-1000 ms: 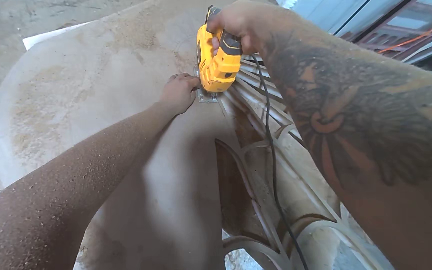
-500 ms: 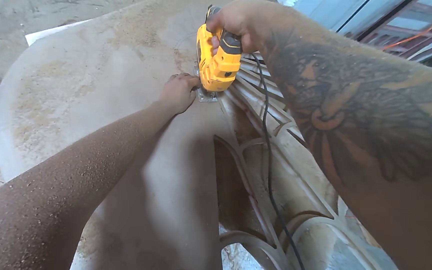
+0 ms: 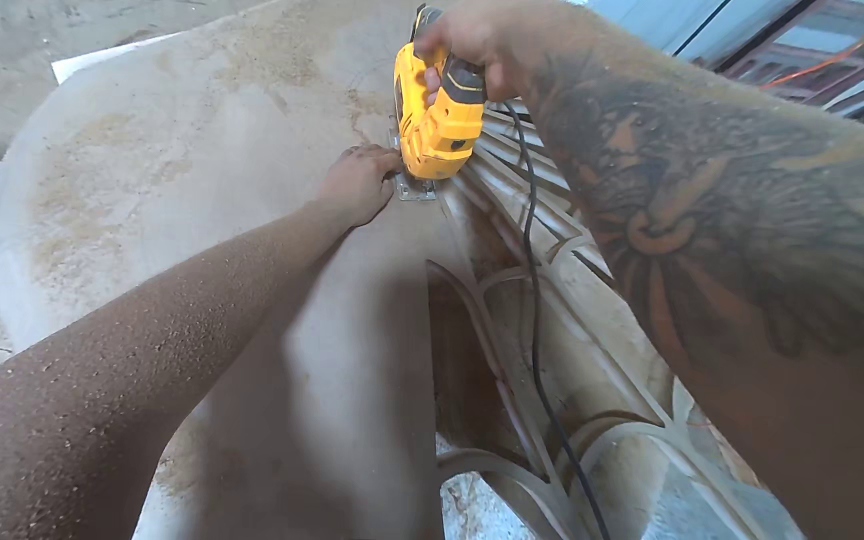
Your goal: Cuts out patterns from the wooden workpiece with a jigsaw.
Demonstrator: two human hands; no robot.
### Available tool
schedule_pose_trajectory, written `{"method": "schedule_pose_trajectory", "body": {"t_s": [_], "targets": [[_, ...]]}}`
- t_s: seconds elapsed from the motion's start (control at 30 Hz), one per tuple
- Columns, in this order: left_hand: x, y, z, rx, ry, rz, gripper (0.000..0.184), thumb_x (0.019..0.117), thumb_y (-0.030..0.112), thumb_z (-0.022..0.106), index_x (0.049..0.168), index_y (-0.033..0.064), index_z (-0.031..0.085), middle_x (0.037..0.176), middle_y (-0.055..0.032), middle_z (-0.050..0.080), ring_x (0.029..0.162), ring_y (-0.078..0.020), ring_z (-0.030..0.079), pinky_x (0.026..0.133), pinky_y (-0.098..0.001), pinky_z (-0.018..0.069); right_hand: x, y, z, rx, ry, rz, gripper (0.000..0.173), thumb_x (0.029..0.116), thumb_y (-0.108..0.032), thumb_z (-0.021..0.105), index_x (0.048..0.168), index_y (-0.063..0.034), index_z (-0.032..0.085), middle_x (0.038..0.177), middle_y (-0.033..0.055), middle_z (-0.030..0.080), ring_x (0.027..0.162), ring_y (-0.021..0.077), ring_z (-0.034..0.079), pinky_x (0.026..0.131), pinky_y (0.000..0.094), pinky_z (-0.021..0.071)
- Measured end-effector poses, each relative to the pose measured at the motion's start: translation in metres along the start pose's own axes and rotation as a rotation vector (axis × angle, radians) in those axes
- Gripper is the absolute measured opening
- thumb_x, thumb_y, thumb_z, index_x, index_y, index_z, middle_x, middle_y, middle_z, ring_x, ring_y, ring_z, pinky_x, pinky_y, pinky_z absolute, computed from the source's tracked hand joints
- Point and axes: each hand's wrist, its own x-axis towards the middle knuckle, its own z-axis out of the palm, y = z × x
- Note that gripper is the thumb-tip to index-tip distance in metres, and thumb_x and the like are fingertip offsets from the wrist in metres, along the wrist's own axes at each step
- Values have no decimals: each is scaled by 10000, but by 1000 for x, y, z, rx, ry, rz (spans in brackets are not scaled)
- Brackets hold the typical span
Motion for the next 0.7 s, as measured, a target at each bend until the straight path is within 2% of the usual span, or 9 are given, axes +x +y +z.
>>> {"method": "schedule_pose_trajectory", "body": {"t_s": [0.2, 0.47, 0.57, 0.7], "targets": [[-4, 5, 1, -3, 4, -19, 349, 986, 219, 471, 1265, 199, 680, 1381, 29, 652, 1387, -165, 523, 1189, -477, 378, 1, 4, -1, 13, -18, -3, 257, 1033, -288, 520, 1209, -112, 589, 845, 54, 629, 609, 136, 636, 568, 281, 577], [-8, 3, -1, 63, 38, 17, 349, 996, 245, 455, 1241, 261, 703, 1352, 117, 662, 1371, -131, 512, 1199, -453, 334, -15, 2, 2, -5, 5, 2, 242, 1037, -269, 493, 1193, -109, 586, 832, 75, 635, 574, 149, 634, 532, 290, 574], [-11, 6, -4, 69, 32, 22, 353, 992, 241, 462, 1242, 268, 711, 1332, 117, 671, 1331, -140, 534, 1200, -450, 320, -14, 4, 1, 12, -5, 1, 235, 1040, -258, 497, 1198, -106, 580, 843, 74, 617, 588, 152, 625, 550, 298, 576], [-12, 7, -7, 59, 42, 35, 327, 985, 236, 480, 1191, 276, 731, 1267, 126, 697, 1184, -165, 583, 1069, -438, 407, -14, 5, 0, 14, -12, 0, 235, 1039, -264, 495, 1190, -105, 581, 841, 74, 623, 599, 154, 639, 562, 302, 586]]}}
